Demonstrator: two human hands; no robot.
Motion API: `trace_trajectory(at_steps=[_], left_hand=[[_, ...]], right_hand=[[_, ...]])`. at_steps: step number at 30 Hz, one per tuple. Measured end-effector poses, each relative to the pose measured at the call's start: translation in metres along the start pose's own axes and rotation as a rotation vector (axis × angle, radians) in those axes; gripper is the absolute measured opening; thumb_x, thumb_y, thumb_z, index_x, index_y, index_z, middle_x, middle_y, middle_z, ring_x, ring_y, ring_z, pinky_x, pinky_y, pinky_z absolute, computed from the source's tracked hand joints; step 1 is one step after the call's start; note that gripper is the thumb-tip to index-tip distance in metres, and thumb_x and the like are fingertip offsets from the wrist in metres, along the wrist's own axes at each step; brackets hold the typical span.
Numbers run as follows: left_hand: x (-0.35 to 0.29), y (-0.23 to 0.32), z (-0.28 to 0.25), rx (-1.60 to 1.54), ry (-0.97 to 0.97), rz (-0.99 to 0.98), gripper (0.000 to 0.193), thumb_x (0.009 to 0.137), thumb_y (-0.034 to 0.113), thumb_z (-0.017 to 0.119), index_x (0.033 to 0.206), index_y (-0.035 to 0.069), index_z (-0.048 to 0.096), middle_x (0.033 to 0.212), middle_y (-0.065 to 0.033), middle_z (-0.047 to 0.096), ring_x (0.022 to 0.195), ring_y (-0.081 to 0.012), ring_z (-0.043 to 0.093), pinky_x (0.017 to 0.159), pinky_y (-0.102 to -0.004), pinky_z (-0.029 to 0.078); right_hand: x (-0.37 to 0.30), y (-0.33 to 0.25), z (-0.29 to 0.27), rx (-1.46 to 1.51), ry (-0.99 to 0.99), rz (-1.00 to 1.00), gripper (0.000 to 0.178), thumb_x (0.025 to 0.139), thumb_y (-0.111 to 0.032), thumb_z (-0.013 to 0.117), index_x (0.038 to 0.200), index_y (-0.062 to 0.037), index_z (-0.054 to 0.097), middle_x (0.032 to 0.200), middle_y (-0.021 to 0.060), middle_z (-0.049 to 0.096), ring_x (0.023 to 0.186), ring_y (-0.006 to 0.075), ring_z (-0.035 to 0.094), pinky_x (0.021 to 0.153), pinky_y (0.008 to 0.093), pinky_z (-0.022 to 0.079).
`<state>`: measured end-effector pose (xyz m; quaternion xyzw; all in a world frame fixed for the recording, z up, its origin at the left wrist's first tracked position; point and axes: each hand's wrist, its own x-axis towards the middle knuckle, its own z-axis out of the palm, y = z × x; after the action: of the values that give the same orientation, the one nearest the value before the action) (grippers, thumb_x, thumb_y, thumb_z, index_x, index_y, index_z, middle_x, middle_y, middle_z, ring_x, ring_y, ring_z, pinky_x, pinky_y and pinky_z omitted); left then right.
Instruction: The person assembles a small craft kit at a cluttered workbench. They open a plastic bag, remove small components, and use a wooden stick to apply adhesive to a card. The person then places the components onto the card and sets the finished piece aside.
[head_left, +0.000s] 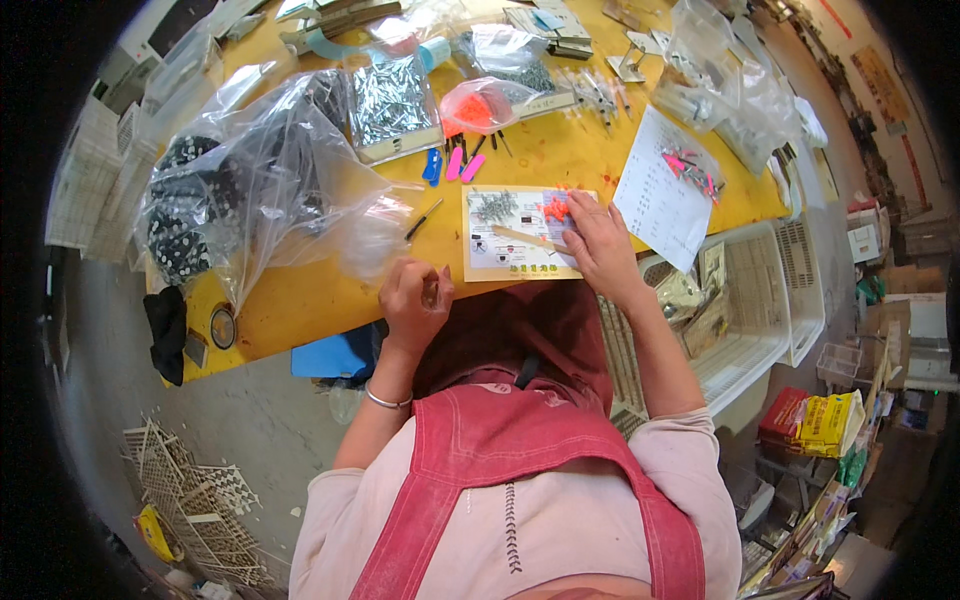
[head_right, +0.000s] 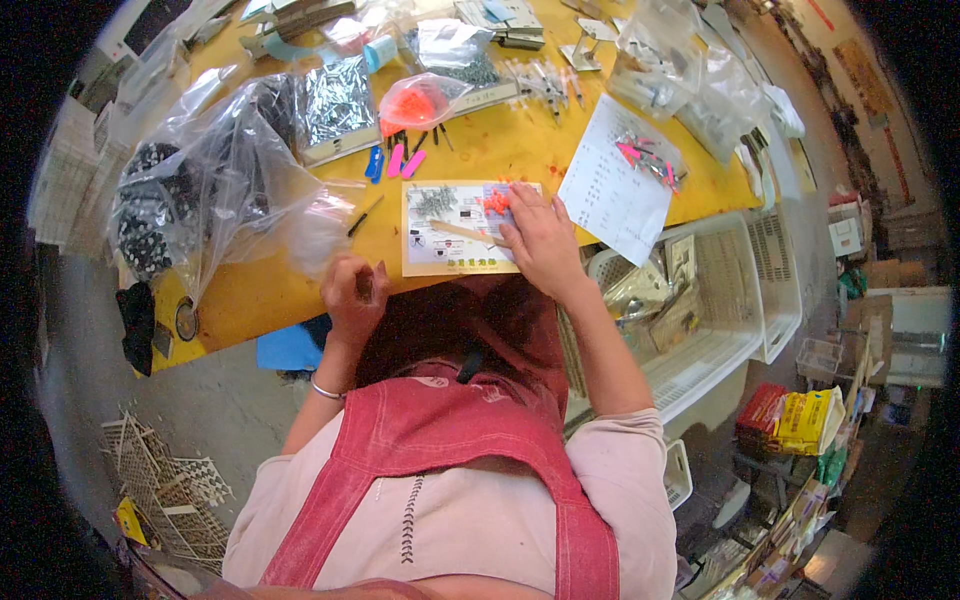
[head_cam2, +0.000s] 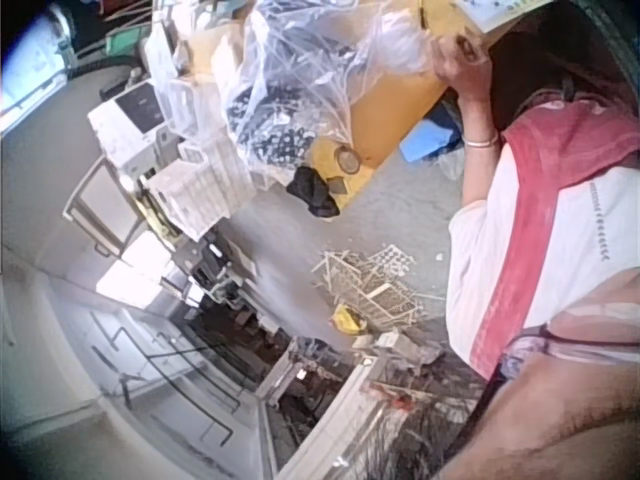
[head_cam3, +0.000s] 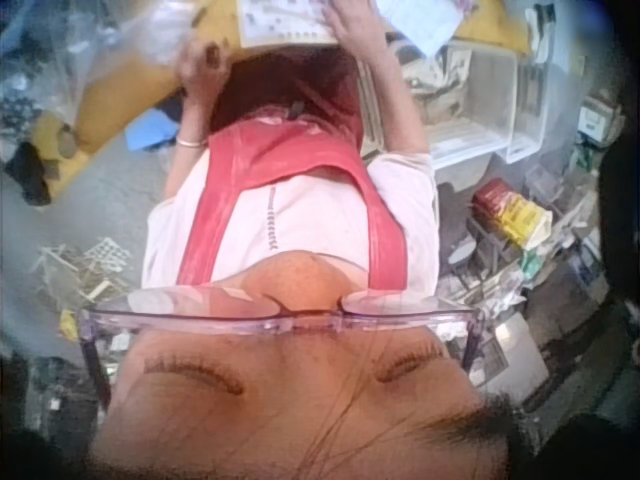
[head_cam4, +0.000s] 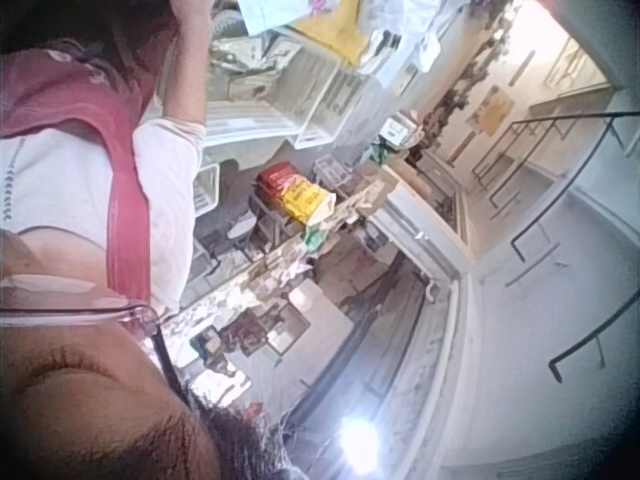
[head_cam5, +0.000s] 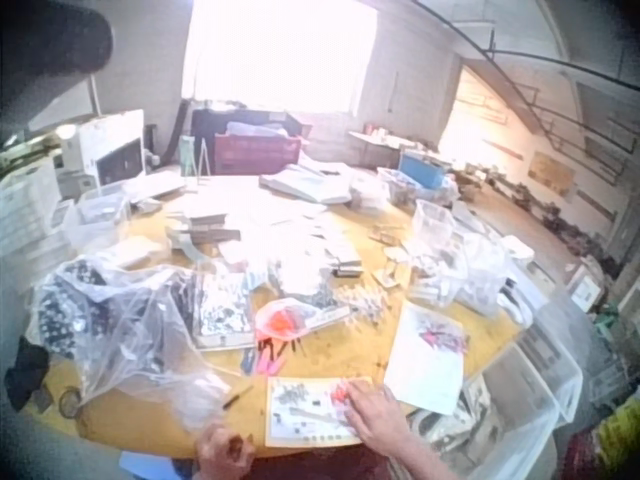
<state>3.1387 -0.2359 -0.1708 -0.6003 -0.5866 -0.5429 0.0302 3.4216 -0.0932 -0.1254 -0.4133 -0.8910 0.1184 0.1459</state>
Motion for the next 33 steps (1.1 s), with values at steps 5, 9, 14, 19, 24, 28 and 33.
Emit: trace_trajectory(at_steps=[5, 9, 14, 19, 24, 28, 33], left_hand=[[0.005, 0.002, 0.0, 0.005, -0.002, 0.035, 0.029, 0.082, -0.002, 0.079, 0.092, 0.007, 0.053, 0.072, -0.0104, 0.053, 0.061, -0.0309, 0.054, 0.054, -0.0411, 0.044], [0.006, 0.002, 0.001, 0.005, 0.009, 0.051, 0.029, 0.083, -0.001, 0.079, 0.092, 0.007, 0.052, 0.071, -0.0098, 0.052, 0.06, -0.0305, 0.053, 0.053, -0.0417, 0.043], [0.002, 0.001, 0.001, 0.042, -0.002, 0.011, 0.026, 0.085, 0.001, 0.078, 0.088, 0.006, 0.053, 0.071, -0.0096, 0.052, 0.06, -0.0291, 0.052, 0.054, -0.0409, 0.042], [0.006, 0.014, -0.009, -0.028, -0.083, -0.212, 0.022, 0.086, 0.004, 0.079, 0.086, 0.005, 0.057, 0.077, -0.011, 0.056, 0.062, -0.0269, 0.055, 0.057, -0.0372, 0.045], [0.009, 0.052, -0.023, -0.268, -0.45, -0.178, 0.022, 0.083, 0.003, 0.076, 0.101, 0.002, 0.061, 0.088, -0.0151, 0.062, 0.079, -0.0312, 0.065, 0.071, -0.0362, 0.053], [-0.005, 0.069, -0.013, -0.386, -0.647, -0.237, 0.029, 0.079, 0.006, 0.075, 0.105, 0.002, 0.062, 0.091, -0.014, 0.064, 0.084, -0.0288, 0.066, 0.077, -0.0356, 0.054], [-0.024, 0.074, 0.0, -0.473, -0.876, -0.298, 0.027, 0.077, -0.003, 0.074, 0.101, 0.002, 0.062, 0.087, -0.0083, 0.064, 0.083, -0.0173, 0.062, 0.074, -0.0319, 0.052]], right_hand=[[0.03, 0.001, 0.008, 0.055, 0.052, 0.004, 0.052, 0.104, -0.03, 0.057, 0.148, -0.0024, 0.052, 0.16, 0.0186, 0.047, 0.15, 0.0351, 0.042, 0.123, 0.0563, 0.027], [0.025, 0.0, 0.004, 0.025, -0.03, -0.02, 0.054, 0.106, -0.033, 0.055, 0.151, -0.0052, 0.05, 0.163, 0.0166, 0.045, 0.152, 0.0347, 0.039, 0.123, 0.0569, 0.026], [0.004, -0.03, -0.021, 0.12, 0.263, -0.099, 0.037, 0.098, -0.019, 0.067, 0.13, -0.0003, 0.065, 0.142, 0.0214, 0.061, 0.131, 0.0362, 0.057, 0.114, 0.0522, 0.038], [-0.034, -0.105, -0.032, 0.615, 0.133, -0.118, 0.017, 0.091, -0.007, 0.074, 0.106, 0.0004, 0.072, 0.104, 0.0191, 0.071, 0.094, 0.0363, 0.071, 0.08, 0.0415, 0.057], [-0.048, -0.154, -0.014, 0.653, 0.163, -0.335, 0.026, 0.089, -0.011, 0.074, 0.111, -0.002, 0.067, 0.112, 0.0183, 0.067, 0.101, 0.0377, 0.068, 0.087, 0.0435, 0.058], [-0.076, -0.147, 0.001, 0.56, 0.071, -0.296, 0.02, 0.088, -0.014, 0.074, 0.101, -0.0051, 0.062, 0.105, 0.0149, 0.064, 0.092, 0.0362, 0.068, 0.072, 0.044, 0.058], [-0.11, -0.128, 0.01, 0.577, -0.054, -0.217, 0.032, 0.087, -0.033, 0.076, 0.091, -0.0049, 0.061, 0.1, 0.016, 0.067, 0.084, 0.0404, 0.069, 0.069, 0.0504, 0.057]])
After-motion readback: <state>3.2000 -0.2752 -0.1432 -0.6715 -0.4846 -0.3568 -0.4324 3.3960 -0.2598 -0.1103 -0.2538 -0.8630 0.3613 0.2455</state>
